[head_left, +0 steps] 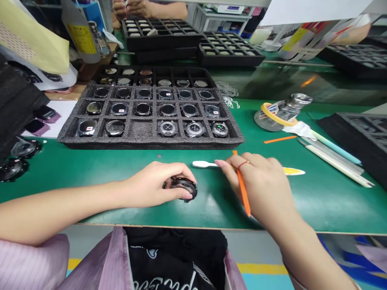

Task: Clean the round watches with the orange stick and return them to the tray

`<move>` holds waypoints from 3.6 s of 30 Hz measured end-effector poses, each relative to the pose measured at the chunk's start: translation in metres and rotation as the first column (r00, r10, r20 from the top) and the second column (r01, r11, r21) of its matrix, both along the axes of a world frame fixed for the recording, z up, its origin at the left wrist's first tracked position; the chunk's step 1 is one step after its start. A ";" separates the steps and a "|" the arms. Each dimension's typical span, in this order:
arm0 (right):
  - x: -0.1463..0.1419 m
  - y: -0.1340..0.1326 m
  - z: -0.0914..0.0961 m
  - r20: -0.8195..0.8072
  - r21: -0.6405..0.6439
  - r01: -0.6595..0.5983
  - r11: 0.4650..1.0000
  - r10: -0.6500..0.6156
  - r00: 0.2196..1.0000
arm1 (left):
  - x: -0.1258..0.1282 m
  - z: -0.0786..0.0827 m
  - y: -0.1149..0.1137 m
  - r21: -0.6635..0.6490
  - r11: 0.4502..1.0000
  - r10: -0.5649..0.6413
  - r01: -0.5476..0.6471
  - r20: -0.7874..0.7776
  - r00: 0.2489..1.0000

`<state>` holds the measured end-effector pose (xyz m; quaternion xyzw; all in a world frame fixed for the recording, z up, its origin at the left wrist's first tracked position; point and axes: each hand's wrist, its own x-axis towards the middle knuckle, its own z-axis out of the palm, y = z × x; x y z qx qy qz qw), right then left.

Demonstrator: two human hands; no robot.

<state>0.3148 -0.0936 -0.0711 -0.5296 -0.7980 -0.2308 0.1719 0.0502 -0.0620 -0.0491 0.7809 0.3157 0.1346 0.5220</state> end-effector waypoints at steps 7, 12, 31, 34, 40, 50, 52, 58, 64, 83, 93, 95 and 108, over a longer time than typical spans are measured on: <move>-0.006 -0.002 -0.014 -0.296 -0.011 0.017 1.000 -0.020 0.955 | -0.004 0.002 0.005 0.123 0.992 -0.016 0.018 -0.012 1.000; -0.028 -0.030 -0.001 -0.631 -0.042 0.005 0.999 -0.030 0.775 | -0.002 0.003 0.010 0.061 0.998 0.033 -0.026 -0.110 0.993; -0.057 -0.076 -0.018 -0.850 -0.116 -0.242 0.963 0.030 0.526 | 0.000 0.001 0.009 0.122 0.992 -0.030 0.034 -0.027 0.999; -0.055 -0.072 -0.015 -0.861 -0.133 -0.273 0.953 0.025 0.508 | -0.001 -0.003 0.007 0.145 0.989 -0.025 0.029 -0.029 0.999; -0.048 -0.045 0.000 -0.898 -0.192 -0.411 0.891 0.009 0.440 | 0.000 -0.010 0.003 0.256 0.967 -0.009 0.011 -0.009 1.000; -0.057 -0.052 -0.006 -0.930 -0.190 -0.422 0.886 -0.024 0.368 | -0.002 -0.007 0.002 0.213 0.977 -0.019 0.024 -0.025 0.999; -0.061 -0.067 -0.012 -0.915 -0.181 -0.350 0.919 -0.027 0.403 | -0.002 -0.007 0.003 0.183 0.983 -0.020 0.024 -0.024 1.000; -0.076 -0.060 -0.013 -0.947 -0.142 -0.302 0.943 -0.041 0.319 | -0.001 -0.002 0.006 0.191 0.980 -0.049 0.053 -0.026 0.998; -0.075 -0.050 -0.012 -0.959 -0.146 -0.379 0.914 -0.036 0.283 | -0.001 -0.001 0.007 0.155 0.986 -0.060 0.062 -0.020 0.998; 0.008 -0.066 -0.016 -0.480 -0.117 -0.097 0.988 0.030 0.877 | -0.003 0.004 0.008 -0.039 0.999 0.002 -0.004 -0.041 0.999; 0.091 -0.039 -0.020 -0.513 0.161 0.425 0.891 -0.292 0.807 | -0.004 0.006 0.008 -0.120 0.993 -0.016 0.016 0.004 1.000; 0.115 -0.022 -0.028 -0.517 0.070 0.509 0.858 -0.406 0.754 | -0.004 0.005 0.008 -0.125 0.992 -0.017 0.017 0.001 1.000; 0.046 -0.003 0.004 -0.893 -0.051 0.328 0.943 -0.190 0.407 | -0.008 0.003 0.006 0.234 0.971 -0.039 0.042 -0.019 0.999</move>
